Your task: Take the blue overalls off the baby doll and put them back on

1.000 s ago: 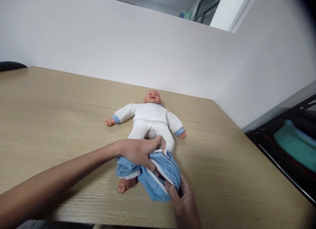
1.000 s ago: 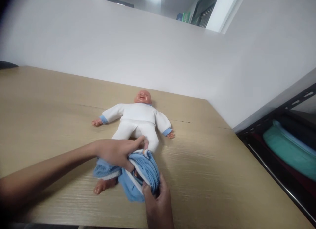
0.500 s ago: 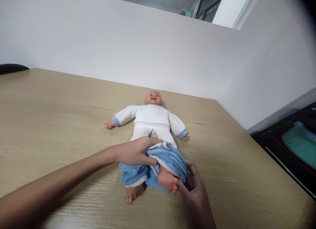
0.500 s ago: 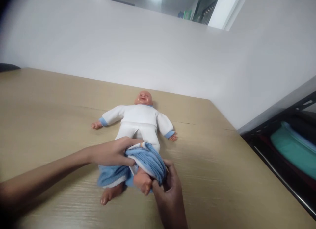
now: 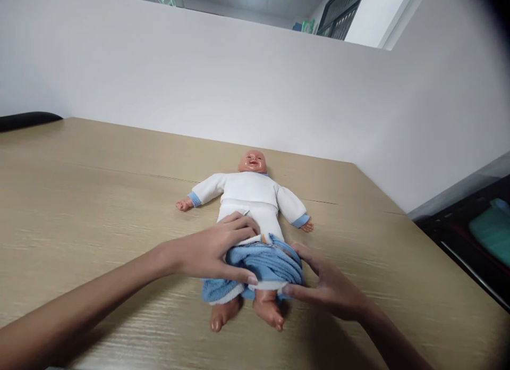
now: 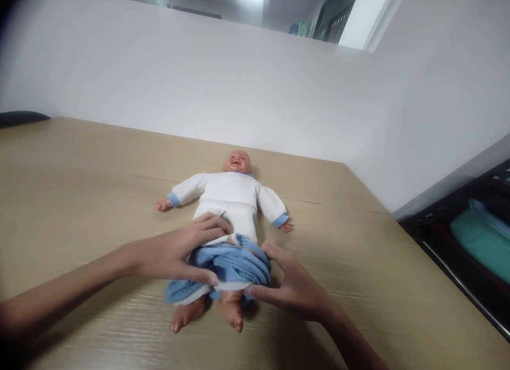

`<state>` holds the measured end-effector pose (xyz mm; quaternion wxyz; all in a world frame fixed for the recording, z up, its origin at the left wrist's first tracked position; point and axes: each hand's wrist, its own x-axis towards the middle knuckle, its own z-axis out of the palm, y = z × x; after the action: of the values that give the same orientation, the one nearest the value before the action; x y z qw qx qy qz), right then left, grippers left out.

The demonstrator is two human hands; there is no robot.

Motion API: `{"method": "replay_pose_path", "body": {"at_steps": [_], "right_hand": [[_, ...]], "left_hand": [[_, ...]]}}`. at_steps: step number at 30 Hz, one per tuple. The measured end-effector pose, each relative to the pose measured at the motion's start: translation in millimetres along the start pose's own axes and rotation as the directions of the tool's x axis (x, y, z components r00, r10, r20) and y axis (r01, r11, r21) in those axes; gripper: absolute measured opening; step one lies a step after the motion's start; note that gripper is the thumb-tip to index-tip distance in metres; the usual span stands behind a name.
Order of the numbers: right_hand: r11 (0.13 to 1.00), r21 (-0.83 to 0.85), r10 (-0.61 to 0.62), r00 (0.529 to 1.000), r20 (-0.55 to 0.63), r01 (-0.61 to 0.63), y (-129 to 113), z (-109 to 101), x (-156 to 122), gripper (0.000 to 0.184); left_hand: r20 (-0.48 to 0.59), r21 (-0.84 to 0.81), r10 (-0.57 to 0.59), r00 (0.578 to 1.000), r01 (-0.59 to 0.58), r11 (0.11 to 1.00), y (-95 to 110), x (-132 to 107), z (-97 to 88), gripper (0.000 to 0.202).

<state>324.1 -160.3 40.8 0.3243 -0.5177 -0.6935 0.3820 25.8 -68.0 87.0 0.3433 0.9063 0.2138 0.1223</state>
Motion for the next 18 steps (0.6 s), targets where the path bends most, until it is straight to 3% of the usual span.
{"method": "replay_pose_path", "body": {"at_steps": [4,7,9,12,15,18], "right_hand": [[0.996,0.080,-0.047,0.995,0.085,0.041,7.6,-4.6,17.9,0.024],[0.970,0.229,-0.094,0.994,0.056,0.079,12.3,-0.5,37.5,0.024],[0.940,0.335,-0.071,0.997,0.008,0.064,16.0,6.3,51.0,0.026],[0.871,0.491,0.047,0.997,-0.063,-0.010,25.9,21.9,67.3,0.029],[0.785,0.617,0.163,0.978,-0.127,-0.051,37.7,38.1,74.1,0.031],[0.717,0.689,0.248,0.962,-0.114,-0.103,42.5,47.2,72.0,0.034]], "left_hand": [[-0.021,0.166,-0.094,0.995,0.096,0.981,-7.6,-20.6,-21.8,0.052],[-0.002,0.099,-0.097,0.995,0.097,0.990,-22.3,-28.2,-27.6,0.040],[-0.022,-0.028,-0.055,0.998,0.055,0.998,-34.4,-28.0,-22.9,0.027],[-0.167,-0.246,-0.026,0.986,-0.016,0.969,-50.6,-23.7,-7.5,0.017],[-0.298,-0.382,-0.096,0.950,-0.027,0.924,-58.8,-21.2,7.7,0.028],[-0.410,-0.440,-0.226,0.884,0.025,0.898,-61.1,-21.1,17.7,0.040]]}}
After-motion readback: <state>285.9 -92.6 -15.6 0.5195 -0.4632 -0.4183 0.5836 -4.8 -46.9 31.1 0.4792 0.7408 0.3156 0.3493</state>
